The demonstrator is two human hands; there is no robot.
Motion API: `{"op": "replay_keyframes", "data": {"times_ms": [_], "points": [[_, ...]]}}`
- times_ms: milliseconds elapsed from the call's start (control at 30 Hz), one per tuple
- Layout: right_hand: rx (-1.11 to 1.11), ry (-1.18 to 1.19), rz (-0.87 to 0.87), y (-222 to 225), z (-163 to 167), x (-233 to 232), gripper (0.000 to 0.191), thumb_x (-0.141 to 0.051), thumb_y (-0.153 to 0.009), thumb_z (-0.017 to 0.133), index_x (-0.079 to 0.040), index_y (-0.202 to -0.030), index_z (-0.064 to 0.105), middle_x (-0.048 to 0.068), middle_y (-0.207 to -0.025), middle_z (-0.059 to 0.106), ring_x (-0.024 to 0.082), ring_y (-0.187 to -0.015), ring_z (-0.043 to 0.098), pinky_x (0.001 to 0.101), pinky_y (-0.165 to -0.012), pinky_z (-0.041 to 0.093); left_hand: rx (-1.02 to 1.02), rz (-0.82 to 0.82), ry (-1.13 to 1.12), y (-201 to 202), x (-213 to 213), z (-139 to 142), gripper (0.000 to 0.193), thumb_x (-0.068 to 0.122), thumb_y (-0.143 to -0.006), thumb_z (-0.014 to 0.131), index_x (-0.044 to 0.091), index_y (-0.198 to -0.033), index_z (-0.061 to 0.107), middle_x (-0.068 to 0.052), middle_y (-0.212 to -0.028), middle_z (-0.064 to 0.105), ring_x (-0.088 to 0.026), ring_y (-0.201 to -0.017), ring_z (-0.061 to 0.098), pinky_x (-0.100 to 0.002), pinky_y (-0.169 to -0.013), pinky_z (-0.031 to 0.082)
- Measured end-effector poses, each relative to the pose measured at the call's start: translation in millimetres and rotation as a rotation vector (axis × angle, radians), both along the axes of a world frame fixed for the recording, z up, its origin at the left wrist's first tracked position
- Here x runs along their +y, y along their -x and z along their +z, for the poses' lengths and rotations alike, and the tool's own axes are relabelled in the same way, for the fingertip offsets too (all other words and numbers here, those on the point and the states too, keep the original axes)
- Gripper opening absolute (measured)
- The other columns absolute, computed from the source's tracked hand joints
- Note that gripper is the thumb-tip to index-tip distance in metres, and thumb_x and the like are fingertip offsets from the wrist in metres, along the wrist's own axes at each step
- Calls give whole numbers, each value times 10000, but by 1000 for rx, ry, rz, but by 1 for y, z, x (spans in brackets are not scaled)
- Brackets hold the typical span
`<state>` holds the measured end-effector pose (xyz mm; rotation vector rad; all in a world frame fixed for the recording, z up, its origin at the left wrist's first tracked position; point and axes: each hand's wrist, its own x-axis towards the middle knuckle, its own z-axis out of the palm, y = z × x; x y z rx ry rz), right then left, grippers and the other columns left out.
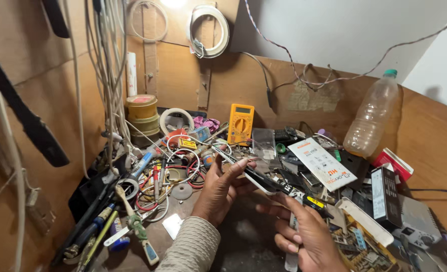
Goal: The person disassembles a smartphone by prying open the back cover and separating the screen assembly from the chassis. They then reassemble the device by aligning and snapping the screen and back cover back into place.
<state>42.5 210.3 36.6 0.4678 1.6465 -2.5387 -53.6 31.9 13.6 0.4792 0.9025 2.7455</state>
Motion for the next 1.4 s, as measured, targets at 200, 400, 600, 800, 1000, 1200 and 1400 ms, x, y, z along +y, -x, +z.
{"op": "replay_keyframes", "data": {"times_ms": [200,400,600,800,1000,1200,1400], "points": [[2,64,5,0,-3,-2,405,-330,-1005,482,-22,-1208,650,226,-1024,752,24,-366,222,200,-313,229,13,38,62,-3,2,4,911,150,-836,754,190,-1589,242,-173,-1208,685,-263,-1045,714,-472,-817,621],[9,145,-27,2,-17,4,354,-330,-990,491,-76,-1195,629,218,-985,766,14,-357,214,183,-295,210,54,-44,39,-11,1,11,965,104,-824,765,178,-1611,212,-187,-1206,687,-279,-1050,719,-459,-846,625],[8,169,-100,6,-37,27,164,-165,-955,589,-38,-1058,575,74,-757,623,40,-371,246,209,-305,207,59,-106,106,-12,0,13,875,100,-805,759,170,-1546,299,-177,-1221,704,-281,-1074,715,-445,-859,616],[106,71,-113,0,-48,33,216,-90,-928,578,-35,-1137,585,-9,-627,490,52,-359,264,246,-292,225,44,-184,65,-10,2,4,591,158,-861,751,55,-1381,492,-100,-1231,670,-235,-1131,686,-463,-871,615],[246,-191,-200,-2,-54,31,405,-28,-893,600,-31,-1296,563,12,-548,466,78,-317,289,312,-269,292,-39,-222,275,-5,6,1,527,356,-850,731,91,-1282,587,-90,-1133,734,-205,-938,749,-390,-745,646],[566,-970,-285,-8,-63,27,487,0,-877,640,-24,-1363,638,152,-926,810,180,-752,700,332,-623,529,-72,-157,423,-3,4,-5,572,476,-827,775,83,-1224,654,-53,-1031,733,-175,-847,709,-310,-647,591],[582,-1287,-318,-9,-70,23,507,-49,-774,727,-186,-1261,703,101,-1041,820,172,-966,798,322,-804,611,-25,-168,415,-5,0,-3,577,321,-757,860,78,-1224,625,-41,-1062,722,-152,-914,717,-346,-708,619]]}}
